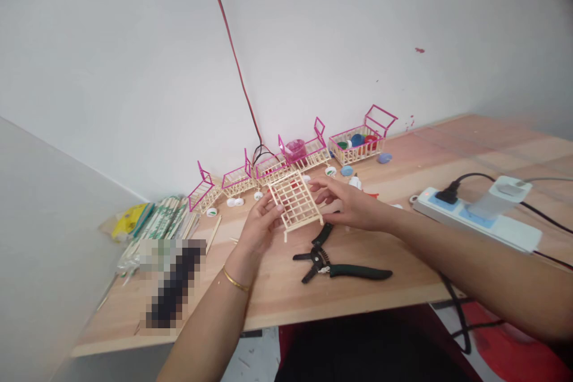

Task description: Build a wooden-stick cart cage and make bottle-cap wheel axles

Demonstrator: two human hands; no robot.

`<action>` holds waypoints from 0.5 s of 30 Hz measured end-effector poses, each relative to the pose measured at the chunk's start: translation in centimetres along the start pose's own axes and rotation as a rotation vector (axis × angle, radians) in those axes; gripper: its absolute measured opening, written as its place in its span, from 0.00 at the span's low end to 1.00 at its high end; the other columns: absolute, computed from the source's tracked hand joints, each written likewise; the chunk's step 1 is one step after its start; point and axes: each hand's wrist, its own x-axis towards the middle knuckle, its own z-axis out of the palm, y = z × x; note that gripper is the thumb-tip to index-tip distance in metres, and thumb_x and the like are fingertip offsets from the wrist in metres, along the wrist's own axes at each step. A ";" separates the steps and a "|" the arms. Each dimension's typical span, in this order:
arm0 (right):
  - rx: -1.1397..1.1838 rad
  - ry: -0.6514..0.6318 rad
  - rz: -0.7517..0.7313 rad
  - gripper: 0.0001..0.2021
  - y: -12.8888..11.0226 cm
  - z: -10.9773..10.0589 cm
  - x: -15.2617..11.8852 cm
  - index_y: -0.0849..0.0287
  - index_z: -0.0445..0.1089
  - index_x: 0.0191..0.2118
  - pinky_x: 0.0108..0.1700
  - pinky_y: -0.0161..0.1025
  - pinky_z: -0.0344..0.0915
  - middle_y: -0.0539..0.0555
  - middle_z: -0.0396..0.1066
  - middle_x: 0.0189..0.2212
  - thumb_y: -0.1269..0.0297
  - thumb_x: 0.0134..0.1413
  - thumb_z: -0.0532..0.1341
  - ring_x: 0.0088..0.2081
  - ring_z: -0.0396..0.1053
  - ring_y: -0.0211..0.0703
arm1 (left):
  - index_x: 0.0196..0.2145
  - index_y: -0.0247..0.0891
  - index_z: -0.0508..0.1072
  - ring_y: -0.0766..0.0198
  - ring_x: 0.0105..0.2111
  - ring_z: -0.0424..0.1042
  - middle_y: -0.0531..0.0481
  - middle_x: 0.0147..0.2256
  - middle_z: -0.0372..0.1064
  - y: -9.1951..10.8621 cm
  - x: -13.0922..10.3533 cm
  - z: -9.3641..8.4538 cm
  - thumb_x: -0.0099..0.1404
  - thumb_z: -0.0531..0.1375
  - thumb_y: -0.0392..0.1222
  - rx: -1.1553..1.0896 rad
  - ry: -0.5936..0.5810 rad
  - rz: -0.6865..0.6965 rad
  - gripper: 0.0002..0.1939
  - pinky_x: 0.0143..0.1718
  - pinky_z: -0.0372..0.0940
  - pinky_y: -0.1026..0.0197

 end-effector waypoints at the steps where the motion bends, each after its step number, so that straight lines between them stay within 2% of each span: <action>1: -0.005 -0.002 -0.015 0.33 0.0 0.0 0.0 0.55 0.53 0.60 0.45 0.46 0.69 0.59 0.64 0.50 0.58 0.49 0.64 0.43 0.70 0.45 | 0.47 0.39 0.70 0.58 0.42 0.74 0.45 0.43 0.74 -0.1 0.0 0.0 0.52 0.68 0.40 0.001 0.000 -0.005 0.24 0.45 0.67 0.54; 7: -0.007 -0.001 -0.058 0.36 0.5 0.2 0.1 0.55 0.51 0.62 0.45 0.46 0.69 0.59 0.65 0.49 0.58 0.48 0.65 0.42 0.69 0.45 | 0.47 0.38 0.70 0.56 0.45 0.72 0.44 0.45 0.73 -0.6 0.2 0.0 0.52 0.68 0.41 0.002 -0.015 -0.001 0.25 0.50 0.65 0.52; 11: 0.007 -0.034 -0.038 0.37 0.9 0.3 -0.1 0.55 0.49 0.63 0.46 0.45 0.69 0.58 0.66 0.47 0.61 0.49 0.64 0.41 0.70 0.43 | 0.47 0.36 0.71 0.56 0.45 0.72 0.43 0.45 0.73 -0.7 0.3 -0.1 0.51 0.69 0.42 0.017 0.021 -0.025 0.25 0.48 0.66 0.53; 15: 0.007 -0.051 -0.008 0.36 1.1 0.4 -0.2 0.54 0.48 0.63 0.45 0.45 0.70 0.58 0.66 0.47 0.63 0.50 0.63 0.42 0.70 0.43 | 0.45 0.35 0.72 0.55 0.41 0.74 0.43 0.40 0.75 -0.5 0.4 0.1 0.50 0.69 0.45 0.038 0.077 -0.069 0.25 0.44 0.68 0.53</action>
